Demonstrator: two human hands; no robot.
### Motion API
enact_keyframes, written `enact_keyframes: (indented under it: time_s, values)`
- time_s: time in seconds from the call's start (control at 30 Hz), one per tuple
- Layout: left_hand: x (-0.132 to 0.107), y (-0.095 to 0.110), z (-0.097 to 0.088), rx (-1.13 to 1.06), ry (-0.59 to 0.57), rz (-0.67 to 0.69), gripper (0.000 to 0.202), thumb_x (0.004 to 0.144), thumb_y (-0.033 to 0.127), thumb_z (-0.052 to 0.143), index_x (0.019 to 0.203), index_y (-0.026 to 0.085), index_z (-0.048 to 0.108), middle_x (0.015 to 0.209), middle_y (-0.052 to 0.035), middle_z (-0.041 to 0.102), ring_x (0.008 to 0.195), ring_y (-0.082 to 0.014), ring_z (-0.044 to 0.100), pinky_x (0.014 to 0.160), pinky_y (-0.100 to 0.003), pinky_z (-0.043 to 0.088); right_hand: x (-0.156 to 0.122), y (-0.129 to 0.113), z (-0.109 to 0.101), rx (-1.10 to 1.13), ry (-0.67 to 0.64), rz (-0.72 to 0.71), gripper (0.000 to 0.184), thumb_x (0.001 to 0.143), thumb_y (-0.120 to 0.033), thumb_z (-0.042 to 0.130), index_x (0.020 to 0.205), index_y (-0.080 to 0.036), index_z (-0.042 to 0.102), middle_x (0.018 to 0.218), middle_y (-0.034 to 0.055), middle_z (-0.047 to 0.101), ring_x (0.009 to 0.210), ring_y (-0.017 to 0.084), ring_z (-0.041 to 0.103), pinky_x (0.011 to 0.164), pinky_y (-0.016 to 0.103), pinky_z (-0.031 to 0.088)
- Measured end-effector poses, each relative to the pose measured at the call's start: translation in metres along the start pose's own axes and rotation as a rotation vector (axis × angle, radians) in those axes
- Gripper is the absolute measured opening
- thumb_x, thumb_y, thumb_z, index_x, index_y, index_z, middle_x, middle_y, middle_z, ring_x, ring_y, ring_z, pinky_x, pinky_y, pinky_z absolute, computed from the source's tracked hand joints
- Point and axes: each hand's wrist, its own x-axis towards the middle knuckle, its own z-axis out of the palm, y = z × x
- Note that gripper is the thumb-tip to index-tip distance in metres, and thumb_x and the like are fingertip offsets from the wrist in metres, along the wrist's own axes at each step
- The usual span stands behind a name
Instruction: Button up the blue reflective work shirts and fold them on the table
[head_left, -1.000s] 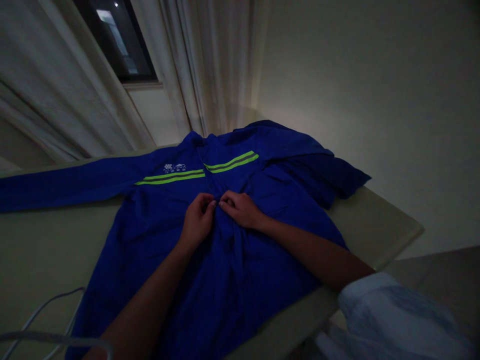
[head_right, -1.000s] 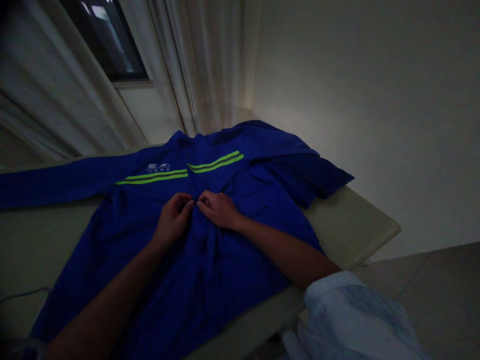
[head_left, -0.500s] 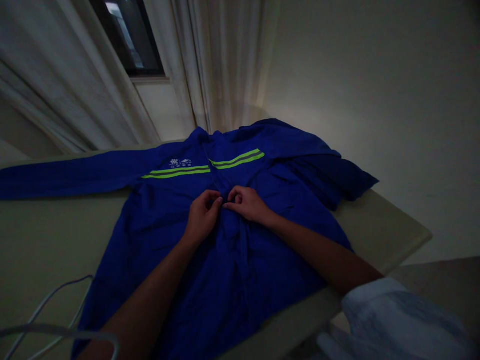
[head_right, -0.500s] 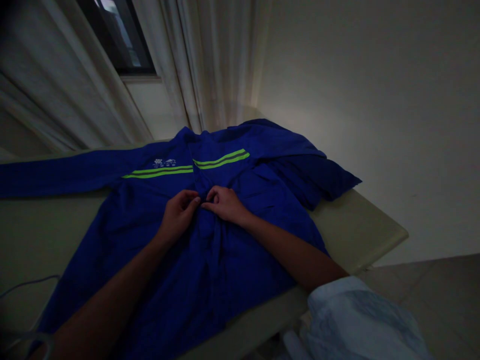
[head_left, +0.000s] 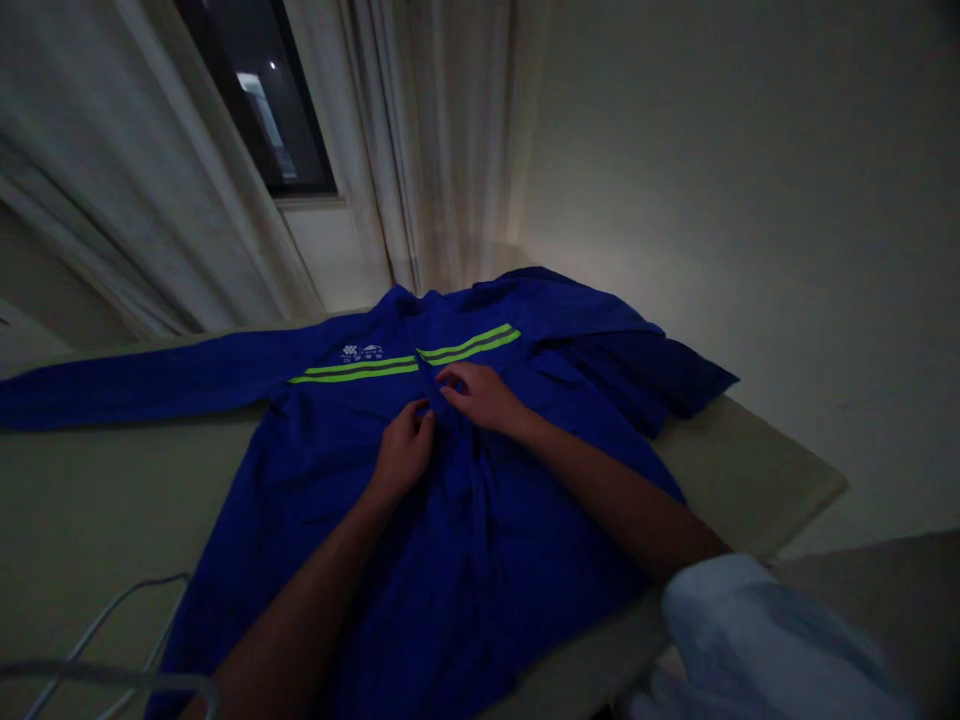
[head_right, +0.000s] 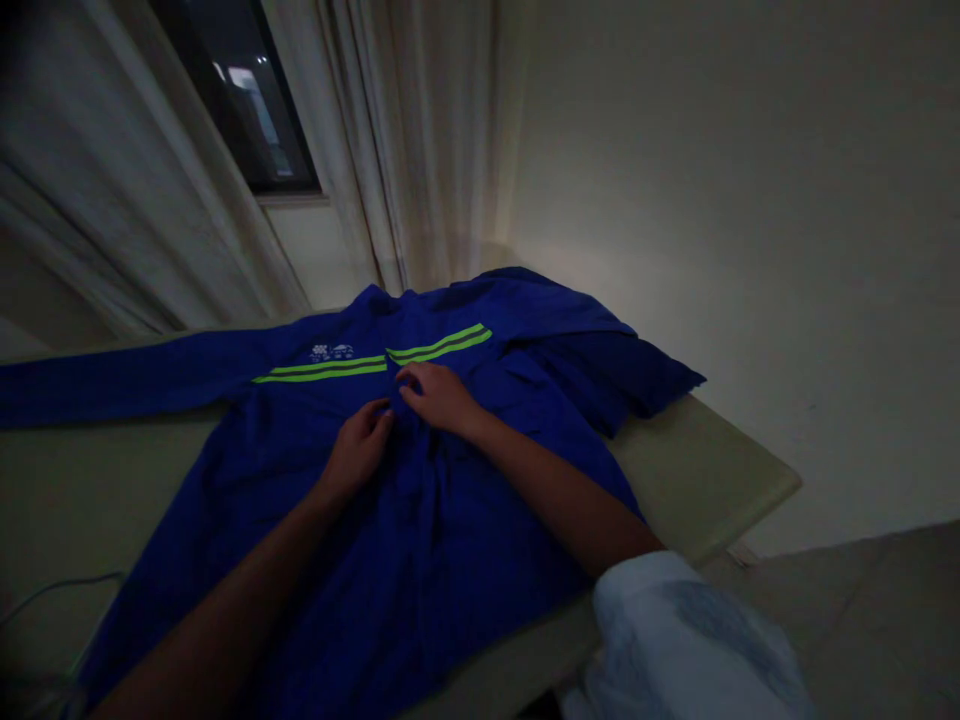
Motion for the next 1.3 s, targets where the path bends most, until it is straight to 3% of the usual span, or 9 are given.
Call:
enact_keyframes:
  time_s: [0.07,0.17,0.27,0.37,0.43,0.57,0.67,0.97,1.3]
  values:
    - [0.005,0.002,-0.002,-0.006,-0.008,-0.054,0.042,0.096,0.033,0.053,0.131,0.014,0.065,0.093,-0.0104,0.076,0.083,-0.0252,0.072,0.076,-0.035,0.055,0.017,0.004,0.008,-0.158,-0.096,0.0,0.022,0.094,-0.019,0.07,0.115,-0.017,0.072,0.106,0.007,0.073,0.1,0.02,0.066,0.089,0.031,0.047]
    - [0.012,0.003,-0.007,-0.034,-0.07,-0.161,0.042,0.094,0.025,0.051,0.131,0.013,0.065,0.068,-0.0031,0.069,0.053,-0.02,0.064,0.051,-0.029,0.05,0.028,0.013,0.025,-0.267,-0.158,0.074,0.022,0.097,-0.028,0.07,0.117,-0.021,0.073,0.112,0.0078,0.072,0.105,0.023,0.066,0.088,0.031,0.048]
    - [0.025,0.002,-0.012,-0.068,-0.065,-0.243,0.043,0.091,0.017,0.049,0.131,0.01,0.063,0.076,-0.0044,0.072,0.04,-0.0144,0.055,0.038,-0.025,0.04,0.024,0.018,0.036,-0.292,-0.119,0.099,0.021,0.103,-0.034,0.06,0.114,-0.024,0.075,0.116,0.0069,0.071,0.102,0.022,0.068,0.083,0.03,0.049]
    - [0.046,0.003,-0.012,-0.104,0.014,-0.26,0.04,0.091,0.014,0.048,0.129,0.011,0.06,0.103,-0.0114,0.075,0.045,-0.0101,0.059,0.04,-0.023,0.044,0.019,0.019,0.038,-0.308,-0.085,0.103,0.023,0.105,-0.033,0.054,0.113,-0.024,0.074,0.115,0.0062,0.071,0.099,0.021,0.068,0.081,0.03,0.049]
    - [0.063,0.005,-0.008,-0.131,0.052,-0.267,0.033,0.091,0.014,0.051,0.12,0.011,0.064,0.105,-0.0126,0.074,0.05,-0.0098,0.063,0.047,-0.023,0.05,0.019,0.02,0.039,-0.29,-0.08,0.113,0.023,0.105,-0.032,0.055,0.113,-0.024,0.074,0.115,0.0061,0.071,0.1,0.021,0.068,0.081,0.03,0.048]
    - [0.088,0.01,0.001,-0.178,0.056,-0.285,0.015,0.085,0.022,0.061,0.091,0.01,0.069,0.068,-0.0044,0.067,0.046,-0.0116,0.058,0.046,-0.022,0.046,0.023,0.026,0.04,-0.223,-0.094,0.123,0.019,0.1,-0.032,0.065,0.115,-0.025,0.074,0.112,0.005,0.071,0.101,0.021,0.067,0.08,0.029,0.048]
    - [0.091,0.009,0.004,-0.2,0.027,-0.254,0.017,0.08,0.029,0.065,0.081,0.012,0.069,0.051,0.0022,0.055,0.041,-0.0117,0.049,0.04,-0.021,0.035,0.024,0.03,0.042,-0.202,-0.081,0.123,0.018,0.098,-0.03,0.067,0.113,-0.024,0.074,0.108,0.0046,0.071,0.098,0.02,0.066,0.079,0.028,0.047]
    - [0.084,-0.003,0.009,-0.227,0.086,-0.148,0.022,0.081,0.032,0.063,0.094,0.016,0.069,0.065,0.002,0.063,0.048,-0.0125,0.054,0.043,-0.021,0.035,0.025,0.029,0.044,-0.171,-0.016,0.108,0.015,0.103,-0.03,0.061,0.107,-0.022,0.074,0.104,0.003,0.069,0.095,0.018,0.065,0.078,0.027,0.045]
    - [0.086,-0.009,0.011,-0.232,0.146,-0.157,0.019,0.088,0.029,0.058,0.096,0.015,0.069,0.047,0.0062,0.049,0.037,-0.0124,0.044,0.04,-0.021,0.029,0.018,0.016,0.041,-0.301,-0.026,0.047,0.024,0.111,-0.032,0.044,0.118,-0.023,0.066,0.122,0.0049,0.064,0.097,0.019,0.066,0.08,0.028,0.048]
